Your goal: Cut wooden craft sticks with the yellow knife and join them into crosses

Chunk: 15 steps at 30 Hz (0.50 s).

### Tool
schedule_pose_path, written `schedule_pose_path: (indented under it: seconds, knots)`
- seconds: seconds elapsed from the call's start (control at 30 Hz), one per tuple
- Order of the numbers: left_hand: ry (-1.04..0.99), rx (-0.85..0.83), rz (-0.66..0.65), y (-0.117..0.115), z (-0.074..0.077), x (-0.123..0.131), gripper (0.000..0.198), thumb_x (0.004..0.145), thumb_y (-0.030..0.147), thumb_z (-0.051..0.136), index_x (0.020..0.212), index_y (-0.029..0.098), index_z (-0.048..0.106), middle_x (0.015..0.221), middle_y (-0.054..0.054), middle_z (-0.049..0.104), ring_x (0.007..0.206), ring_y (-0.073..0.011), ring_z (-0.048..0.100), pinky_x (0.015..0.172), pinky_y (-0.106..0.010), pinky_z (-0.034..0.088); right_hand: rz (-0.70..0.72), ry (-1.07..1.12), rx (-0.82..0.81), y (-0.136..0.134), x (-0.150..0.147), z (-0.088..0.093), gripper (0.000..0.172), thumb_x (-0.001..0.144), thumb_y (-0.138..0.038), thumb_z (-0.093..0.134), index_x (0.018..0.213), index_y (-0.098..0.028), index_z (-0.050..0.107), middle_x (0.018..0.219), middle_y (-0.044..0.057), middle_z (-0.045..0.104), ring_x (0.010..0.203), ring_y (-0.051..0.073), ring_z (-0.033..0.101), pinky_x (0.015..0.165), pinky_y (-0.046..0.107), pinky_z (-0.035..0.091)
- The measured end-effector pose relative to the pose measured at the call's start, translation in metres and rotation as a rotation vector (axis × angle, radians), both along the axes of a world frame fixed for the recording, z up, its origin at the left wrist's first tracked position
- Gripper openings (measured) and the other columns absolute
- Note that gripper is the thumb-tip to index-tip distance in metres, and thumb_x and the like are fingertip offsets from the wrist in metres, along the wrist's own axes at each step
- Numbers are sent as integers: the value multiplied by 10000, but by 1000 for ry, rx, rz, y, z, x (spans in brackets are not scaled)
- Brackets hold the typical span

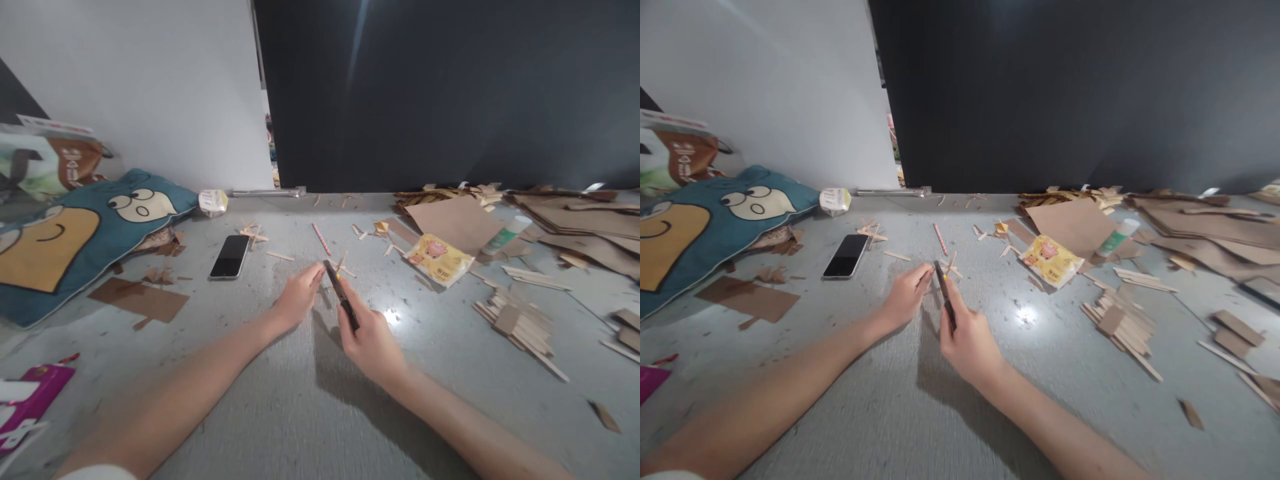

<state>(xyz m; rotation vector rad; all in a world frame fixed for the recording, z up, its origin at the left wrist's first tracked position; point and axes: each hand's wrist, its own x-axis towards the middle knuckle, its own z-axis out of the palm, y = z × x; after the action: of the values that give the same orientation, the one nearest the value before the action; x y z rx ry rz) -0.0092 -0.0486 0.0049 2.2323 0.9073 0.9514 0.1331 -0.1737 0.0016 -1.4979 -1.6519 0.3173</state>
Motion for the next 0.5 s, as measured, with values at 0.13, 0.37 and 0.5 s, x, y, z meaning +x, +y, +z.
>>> schedule_pose_path:
  seconds: [0.13,0.37,0.5]
  knots:
    - [12,-4,-5,1,-1,-1,587,1068,661,256,826,211,546,731,-2,557,687,-168,520,698,-286,403,1,-13,-22,-2,0,2,614,1018,-307,384,1583,-71,418,767,91,763,492,161,657,520,249,466]
    - [-14,-3,10,1,-2,0,550,1076,632,290,832,212,550,733,-1,561,678,-167,518,687,-290,392,-9,-31,13,-2,-2,2,599,1018,-302,389,1569,-71,437,698,65,731,488,164,645,511,252,447]
    - [-14,15,-7,-1,-1,0,552,1076,630,281,809,219,536,726,-6,556,694,-174,521,710,-301,414,6,-21,18,-3,-2,1,605,1013,-296,392,1571,-67,433,693,56,720,463,151,611,495,247,431]
